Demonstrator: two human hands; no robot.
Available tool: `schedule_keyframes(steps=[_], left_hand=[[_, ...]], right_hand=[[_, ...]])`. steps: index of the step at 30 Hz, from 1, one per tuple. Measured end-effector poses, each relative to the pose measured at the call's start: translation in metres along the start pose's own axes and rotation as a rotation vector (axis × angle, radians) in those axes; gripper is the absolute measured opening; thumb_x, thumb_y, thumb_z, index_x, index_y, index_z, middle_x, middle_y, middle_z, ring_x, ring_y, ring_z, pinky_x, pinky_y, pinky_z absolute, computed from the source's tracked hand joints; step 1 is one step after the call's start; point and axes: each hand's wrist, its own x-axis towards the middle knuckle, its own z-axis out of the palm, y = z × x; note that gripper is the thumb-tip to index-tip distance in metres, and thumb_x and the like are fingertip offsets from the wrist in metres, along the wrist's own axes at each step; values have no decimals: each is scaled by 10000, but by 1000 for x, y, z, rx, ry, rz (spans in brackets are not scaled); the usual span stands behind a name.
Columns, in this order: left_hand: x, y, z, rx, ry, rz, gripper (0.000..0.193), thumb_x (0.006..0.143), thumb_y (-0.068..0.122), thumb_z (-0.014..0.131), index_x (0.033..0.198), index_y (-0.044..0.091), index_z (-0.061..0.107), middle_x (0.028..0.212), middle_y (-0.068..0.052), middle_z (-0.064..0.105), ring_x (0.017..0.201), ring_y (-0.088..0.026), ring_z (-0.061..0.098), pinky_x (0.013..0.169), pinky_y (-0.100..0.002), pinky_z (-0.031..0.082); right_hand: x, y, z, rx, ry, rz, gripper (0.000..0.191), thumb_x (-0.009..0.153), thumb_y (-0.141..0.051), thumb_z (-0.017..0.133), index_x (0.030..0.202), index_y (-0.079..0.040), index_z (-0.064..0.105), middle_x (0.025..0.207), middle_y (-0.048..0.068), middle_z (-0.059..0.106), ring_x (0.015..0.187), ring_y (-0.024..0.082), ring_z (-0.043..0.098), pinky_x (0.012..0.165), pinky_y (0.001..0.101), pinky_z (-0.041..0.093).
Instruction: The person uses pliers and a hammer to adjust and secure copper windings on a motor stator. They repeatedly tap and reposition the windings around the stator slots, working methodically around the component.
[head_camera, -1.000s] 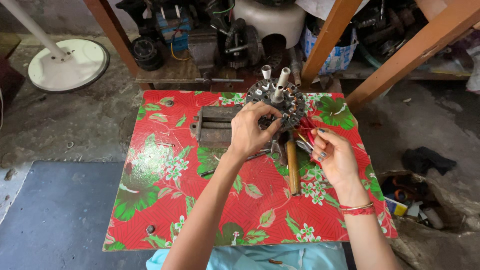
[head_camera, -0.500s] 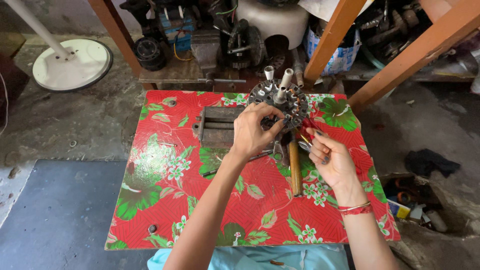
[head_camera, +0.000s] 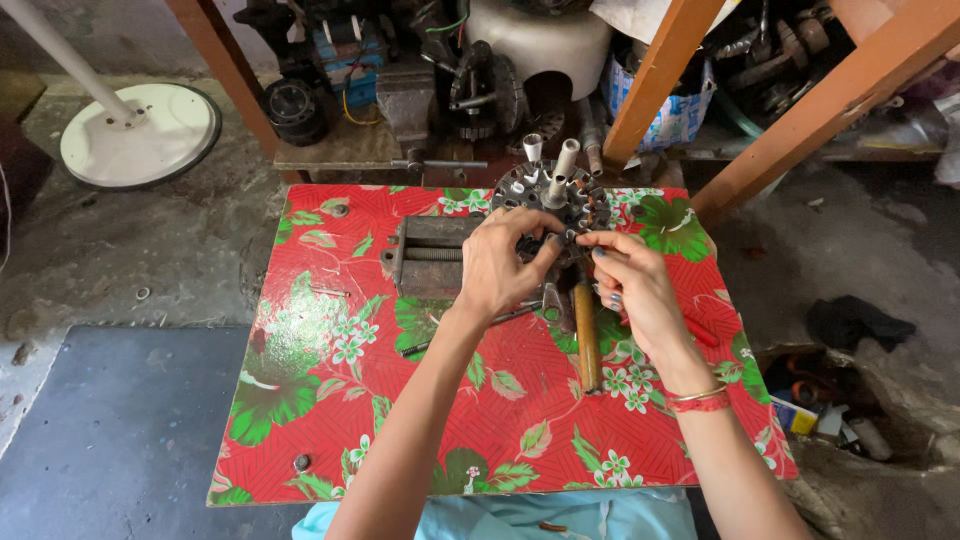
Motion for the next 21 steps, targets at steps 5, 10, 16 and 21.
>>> schedule_keyframes(steps=[5,10,16,21], left_hand=[[0,-1,-2,-78,-6,-22,274,865,206,668,1128,153,724,862,-15,695,885,-263,651,814,-398,525],[0,0,0,-57,1,-25,260,854,217,682,1103,160,734,861,-16,691,885,-258,655,811,-391,529],[-1,0,1,-50,3,-40,261,845,241,689,1089,167,741,854,-20,690,871,-253,660,799,-386,535],[1,-3,1,-51,-4,-11,252,890,289,671,1099,167,738,868,-20,705,889,-255,663,804,-390,529]], right_hand=[[-2,-2,5,-24,39,14,242,1013,-63,502,1185,-6,663,663,-69,409,550,32,359,480,214,304],[-8,-2,2,32,11,-6,257,1023,-67,504,1222,-12,657,634,-63,401,534,32,349,476,210,299],[-5,0,3,-66,0,-55,298,1019,-62,514,1274,-17,660,624,-67,407,525,32,359,474,213,301],[11,1,10,-65,-49,-38,349,996,-33,501,1322,-36,627,632,-67,458,529,27,401,474,206,337]])
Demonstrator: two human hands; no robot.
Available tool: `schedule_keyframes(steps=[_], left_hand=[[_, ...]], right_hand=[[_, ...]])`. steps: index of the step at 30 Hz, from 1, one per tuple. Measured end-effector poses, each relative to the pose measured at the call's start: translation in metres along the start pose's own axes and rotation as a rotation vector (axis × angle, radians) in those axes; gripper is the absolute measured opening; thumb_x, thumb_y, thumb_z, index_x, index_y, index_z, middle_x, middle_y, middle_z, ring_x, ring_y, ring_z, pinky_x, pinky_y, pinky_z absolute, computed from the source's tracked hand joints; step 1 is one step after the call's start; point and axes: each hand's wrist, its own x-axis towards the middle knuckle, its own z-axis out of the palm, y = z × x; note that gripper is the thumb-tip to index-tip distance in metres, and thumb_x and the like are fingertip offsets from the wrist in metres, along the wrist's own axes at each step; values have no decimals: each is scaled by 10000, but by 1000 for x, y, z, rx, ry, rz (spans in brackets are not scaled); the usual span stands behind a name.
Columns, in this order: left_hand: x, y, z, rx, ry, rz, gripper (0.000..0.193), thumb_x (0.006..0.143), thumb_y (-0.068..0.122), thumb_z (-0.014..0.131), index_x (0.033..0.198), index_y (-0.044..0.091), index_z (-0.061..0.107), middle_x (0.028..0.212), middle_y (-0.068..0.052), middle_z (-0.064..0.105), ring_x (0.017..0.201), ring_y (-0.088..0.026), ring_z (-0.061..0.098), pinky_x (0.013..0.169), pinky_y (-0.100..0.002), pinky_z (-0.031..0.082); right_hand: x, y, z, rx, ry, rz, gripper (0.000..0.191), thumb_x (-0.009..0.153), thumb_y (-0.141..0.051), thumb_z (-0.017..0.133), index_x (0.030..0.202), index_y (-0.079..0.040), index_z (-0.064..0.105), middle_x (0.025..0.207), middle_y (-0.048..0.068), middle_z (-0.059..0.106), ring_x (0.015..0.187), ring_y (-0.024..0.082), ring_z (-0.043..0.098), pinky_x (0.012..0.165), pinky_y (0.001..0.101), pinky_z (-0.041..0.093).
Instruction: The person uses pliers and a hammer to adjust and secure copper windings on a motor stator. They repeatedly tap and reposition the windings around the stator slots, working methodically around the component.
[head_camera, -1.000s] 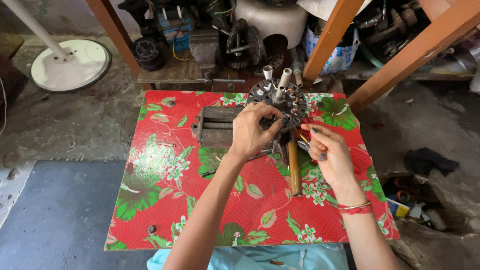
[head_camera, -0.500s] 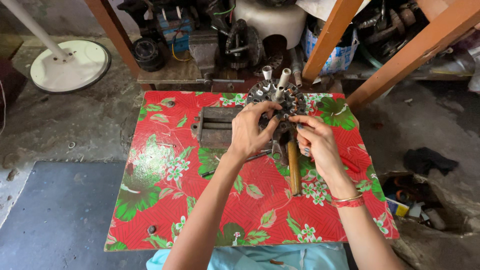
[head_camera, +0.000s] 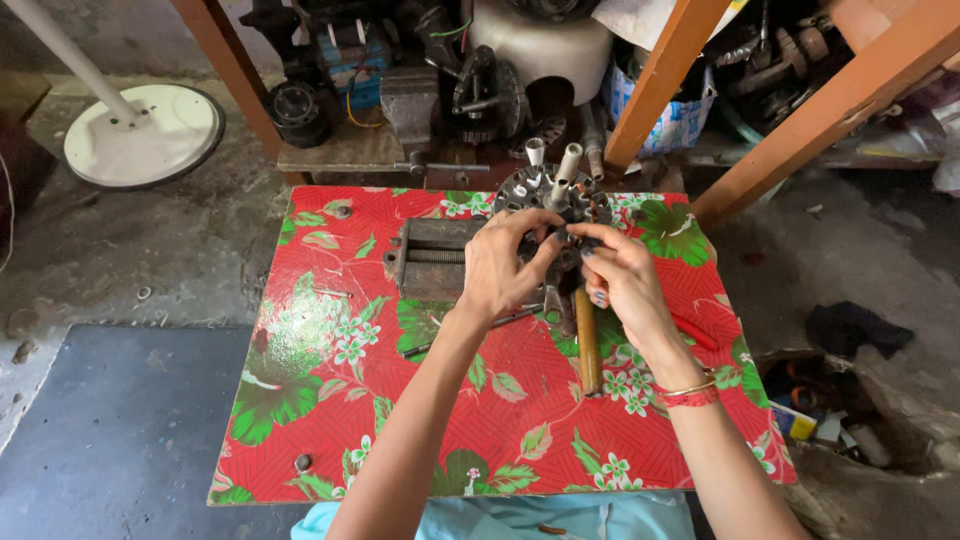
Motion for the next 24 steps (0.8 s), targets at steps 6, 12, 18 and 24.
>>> schedule_keyframes(steps=[6,12,18,24], left_hand=[[0,3,-1,28,-36,-34,264,876,352,702,1058,168,747,838,-42,699,859,-262,660,783,-395,529],[0,0,-6,11,-33,65,289,771,243,724,1040,139,736,902,-48,697,917,-270,660,824,-398,531],[-1,-1,-4,-7,-22,27,290,755,215,713,1036,151,741,907,-37,692,923,-252,661,856,-384,538],[-2,-1,-4,0,-59,8,283,771,221,715,1043,153,751,892,-46,682,928,-263,643,847,-392,525]], right_hand=[[-2,10,20,-334,64,-1,417,964,-9,510,1376,-67,549,588,-20,530,464,54,436,407,235,345],[-8,13,30,-193,26,-30,415,937,33,524,1343,-52,526,597,-6,564,470,49,496,416,232,401],[-13,12,33,-221,101,-18,411,937,26,558,1342,-43,568,612,18,587,459,54,513,401,242,416],[-25,21,32,-265,269,-259,217,936,24,649,1149,44,679,713,40,678,540,48,610,469,219,486]])
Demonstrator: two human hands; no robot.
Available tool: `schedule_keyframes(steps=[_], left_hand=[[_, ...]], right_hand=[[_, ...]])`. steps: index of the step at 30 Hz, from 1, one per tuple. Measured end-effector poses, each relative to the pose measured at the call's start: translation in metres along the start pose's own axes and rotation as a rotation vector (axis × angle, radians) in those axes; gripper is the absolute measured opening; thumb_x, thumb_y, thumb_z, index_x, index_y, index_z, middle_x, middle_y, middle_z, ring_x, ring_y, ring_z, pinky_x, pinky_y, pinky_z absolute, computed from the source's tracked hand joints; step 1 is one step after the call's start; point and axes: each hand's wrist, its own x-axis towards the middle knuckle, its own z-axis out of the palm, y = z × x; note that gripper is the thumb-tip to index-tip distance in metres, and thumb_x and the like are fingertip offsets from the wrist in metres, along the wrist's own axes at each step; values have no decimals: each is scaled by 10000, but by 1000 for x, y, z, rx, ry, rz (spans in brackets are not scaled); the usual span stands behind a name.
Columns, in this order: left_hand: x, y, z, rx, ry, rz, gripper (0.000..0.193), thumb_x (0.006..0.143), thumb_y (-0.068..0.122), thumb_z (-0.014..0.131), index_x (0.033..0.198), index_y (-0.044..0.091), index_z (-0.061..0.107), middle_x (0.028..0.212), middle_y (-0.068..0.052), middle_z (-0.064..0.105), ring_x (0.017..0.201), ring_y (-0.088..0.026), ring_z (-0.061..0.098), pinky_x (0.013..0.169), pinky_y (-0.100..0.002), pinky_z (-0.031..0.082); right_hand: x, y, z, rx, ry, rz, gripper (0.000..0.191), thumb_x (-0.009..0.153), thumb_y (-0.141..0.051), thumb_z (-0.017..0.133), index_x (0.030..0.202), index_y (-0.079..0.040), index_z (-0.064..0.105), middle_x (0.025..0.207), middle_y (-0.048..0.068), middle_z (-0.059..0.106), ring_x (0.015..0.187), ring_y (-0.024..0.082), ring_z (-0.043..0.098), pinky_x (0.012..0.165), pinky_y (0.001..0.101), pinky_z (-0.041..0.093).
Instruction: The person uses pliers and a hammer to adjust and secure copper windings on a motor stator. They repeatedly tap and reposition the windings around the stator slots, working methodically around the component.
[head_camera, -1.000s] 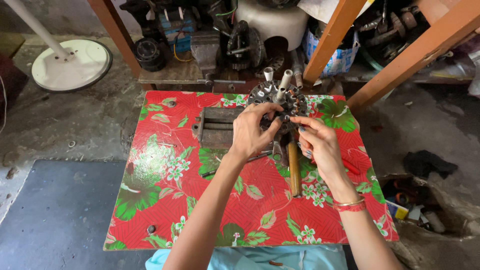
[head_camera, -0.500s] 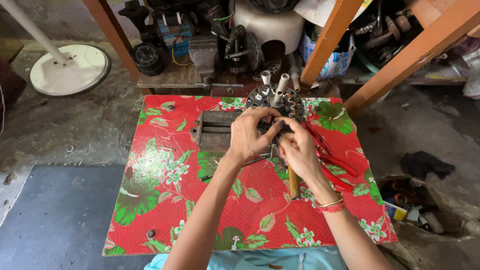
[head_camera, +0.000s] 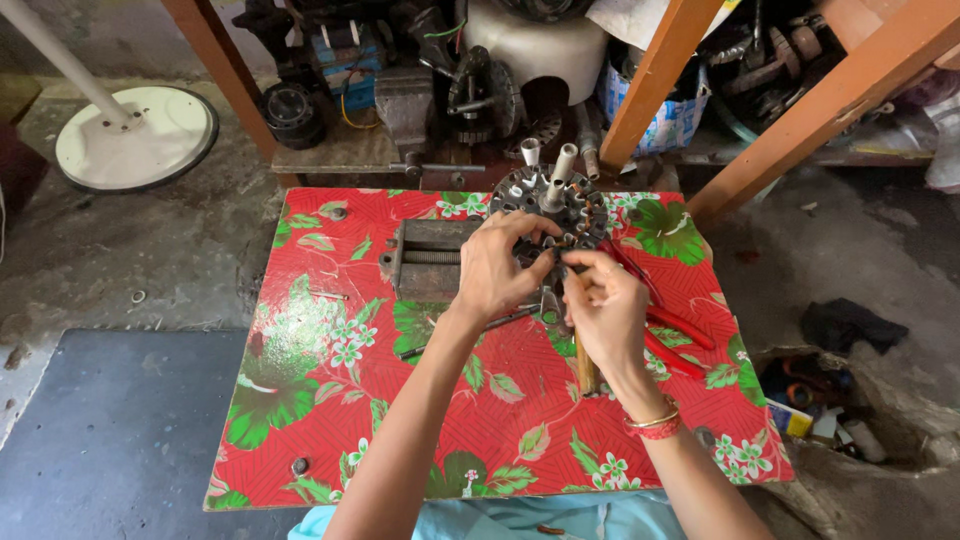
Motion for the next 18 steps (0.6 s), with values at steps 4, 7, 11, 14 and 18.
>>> schedule_keyframes(steps=[4,7,11,14,18], left_hand=[[0,-2,0,1,-5,10,265,775,225,712,1026,160,763,943,-46,707,951,-265,642,863,-393,523],[1,-3,0,2,-3,10,246,772,224,713,1005,172,776,973,-42,723,969,-264,640,867,-393,520],[0,-2,0,-12,-12,-10,241,779,215,709,1006,184,783,981,-35,730,972,-254,641,866,-387,520],[-1,-1,-2,-16,-25,-15,250,774,213,715,1013,191,784,997,-29,734,965,-254,636,856,-385,518],[-1,1,-2,-7,-19,-2,262,774,208,720,1028,196,785,1002,-28,732,981,-257,634,861,-384,512]], right_hand=[[-4,6,0,-35,-14,42,181,920,11,664,1088,56,716,699,39,700,530,53,618,465,219,503],[-7,11,0,-38,-21,44,228,919,2,665,1134,51,722,703,23,701,535,42,619,467,214,514],[-10,17,0,-54,-27,26,281,934,-1,667,1205,48,724,692,-16,658,549,7,515,464,204,400],[-11,18,1,-62,-36,9,284,942,-6,664,1214,38,734,692,-41,606,573,-13,444,473,207,340],[-12,17,2,-252,-40,13,254,910,-7,675,1142,5,777,598,5,615,502,18,437,439,250,320]])
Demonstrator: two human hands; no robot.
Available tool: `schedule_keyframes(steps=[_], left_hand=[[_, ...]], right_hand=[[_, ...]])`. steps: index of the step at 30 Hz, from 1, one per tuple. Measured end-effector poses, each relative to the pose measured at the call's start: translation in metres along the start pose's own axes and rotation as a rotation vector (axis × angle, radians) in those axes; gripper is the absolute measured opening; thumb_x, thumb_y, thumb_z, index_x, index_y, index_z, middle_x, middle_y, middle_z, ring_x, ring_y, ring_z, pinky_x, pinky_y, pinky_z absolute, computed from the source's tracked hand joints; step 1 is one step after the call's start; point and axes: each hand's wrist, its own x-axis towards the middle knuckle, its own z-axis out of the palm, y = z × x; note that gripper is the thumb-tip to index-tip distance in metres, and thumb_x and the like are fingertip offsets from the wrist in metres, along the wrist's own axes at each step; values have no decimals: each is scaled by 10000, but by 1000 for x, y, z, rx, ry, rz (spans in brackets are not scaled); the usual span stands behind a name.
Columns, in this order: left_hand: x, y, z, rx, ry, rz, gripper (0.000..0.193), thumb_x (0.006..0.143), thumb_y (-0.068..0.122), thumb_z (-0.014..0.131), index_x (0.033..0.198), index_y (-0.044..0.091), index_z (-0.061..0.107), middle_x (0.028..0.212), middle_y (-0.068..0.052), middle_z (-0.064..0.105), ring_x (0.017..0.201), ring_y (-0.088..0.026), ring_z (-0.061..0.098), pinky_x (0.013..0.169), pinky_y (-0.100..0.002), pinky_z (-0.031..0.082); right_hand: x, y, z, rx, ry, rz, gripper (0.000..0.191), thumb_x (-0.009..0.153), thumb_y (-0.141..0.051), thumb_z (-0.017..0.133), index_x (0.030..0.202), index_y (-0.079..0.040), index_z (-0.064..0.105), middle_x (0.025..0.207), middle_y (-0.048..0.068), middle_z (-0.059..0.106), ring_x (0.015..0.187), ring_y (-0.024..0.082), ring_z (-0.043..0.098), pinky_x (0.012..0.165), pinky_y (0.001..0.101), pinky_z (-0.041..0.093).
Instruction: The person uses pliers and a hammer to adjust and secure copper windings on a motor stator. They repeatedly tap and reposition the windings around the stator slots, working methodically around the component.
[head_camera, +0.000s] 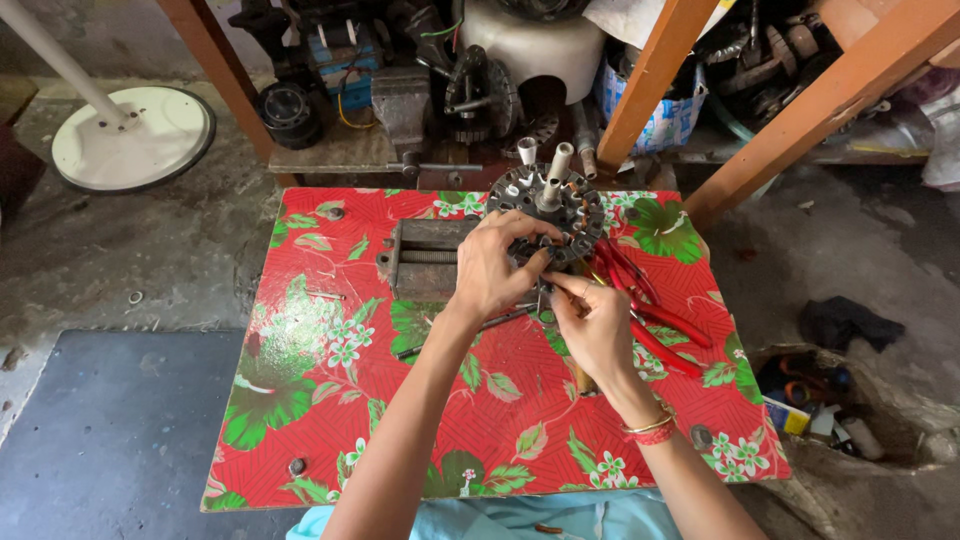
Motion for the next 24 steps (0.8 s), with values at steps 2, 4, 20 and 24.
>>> schedule_keyframes(steps=[2,4,20,24], left_hand=[[0,0,0,0,-21,-31,276,770,213,721,1038,202,784,1011,-23,736,962,-258,630,853,-381,510],[1,0,0,-2,-22,-32,280,767,214,719,1039,210,788,1019,-21,738,967,-258,630,860,-377,511],[0,-5,3,8,-30,-5,284,771,222,711,1038,236,808,1043,-26,729,964,-259,627,876,-379,519],[0,-4,3,2,-31,-1,280,776,221,714,1038,235,812,1031,-31,723,953,-261,621,866,-381,519]], right_hand=[[0,-1,0,-17,40,-98,250,898,8,662,1122,3,773,642,-17,639,508,12,481,446,237,363],[0,-1,-1,-33,66,-164,247,898,17,649,1112,-1,771,691,-26,664,521,6,538,461,222,410],[34,62,-14,287,-98,172,107,917,-4,659,987,5,740,784,7,721,635,43,607,566,195,477],[44,61,-30,153,-179,86,77,927,-41,682,941,3,743,772,31,726,634,65,611,574,204,467]])
